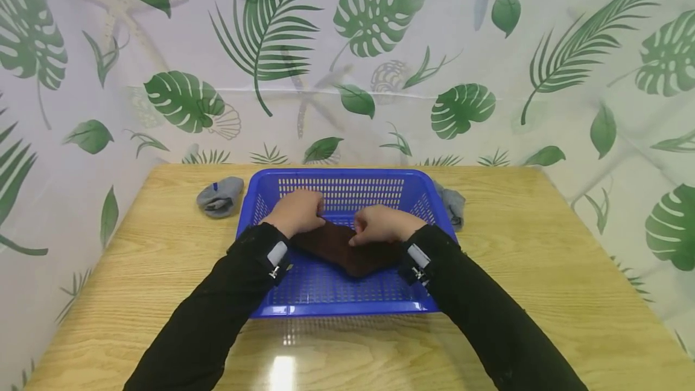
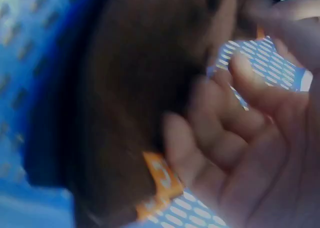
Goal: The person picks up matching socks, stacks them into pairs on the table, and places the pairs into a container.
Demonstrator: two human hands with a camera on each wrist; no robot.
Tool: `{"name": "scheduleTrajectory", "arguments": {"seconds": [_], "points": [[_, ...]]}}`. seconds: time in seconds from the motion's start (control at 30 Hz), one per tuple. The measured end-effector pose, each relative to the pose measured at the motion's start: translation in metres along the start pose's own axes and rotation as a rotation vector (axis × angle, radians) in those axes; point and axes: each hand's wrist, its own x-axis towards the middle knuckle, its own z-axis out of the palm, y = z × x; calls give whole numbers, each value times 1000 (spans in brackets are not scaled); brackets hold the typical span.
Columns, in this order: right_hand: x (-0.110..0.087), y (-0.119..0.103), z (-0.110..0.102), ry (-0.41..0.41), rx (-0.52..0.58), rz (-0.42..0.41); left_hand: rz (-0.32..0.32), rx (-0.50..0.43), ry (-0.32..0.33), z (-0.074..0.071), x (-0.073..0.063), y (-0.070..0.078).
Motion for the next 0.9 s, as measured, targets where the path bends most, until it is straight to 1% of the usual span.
{"name": "scheduleTrajectory", "arguments": {"seconds": [0.03,0.1,0.17,0.23,0.27,0.33,0.47,0.5,0.57,0.7,0.8,0.9], "points": [[2,-1,2,-48,5,-22,27,-6,-48,1,1,1],[4,-1,6,-115,4,-36,42,-32,-174,5,1,2],[7,-2,10,-132,-31,-34,46,7,-274,9,1,4],[9,-3,13,-110,-90,-22,36,62,-335,12,0,7],[10,-4,15,-101,-123,-4,21,82,-348,13,0,9],[10,-7,17,-86,-206,48,-29,115,-356,15,-2,12],[8,-11,18,-72,-327,171,-187,114,-379,15,-6,16],[8,-12,17,-72,-342,188,-209,110,-382,13,-7,17],[7,-12,17,-73,-349,202,-222,106,-381,11,-9,17],[4,-17,16,-88,-359,198,-201,110,-379,8,-11,18],[3,-24,19,-93,-405,190,-203,135,-390,10,-11,22],[2,-31,24,-96,-458,193,-238,162,-409,16,-11,25]]}}
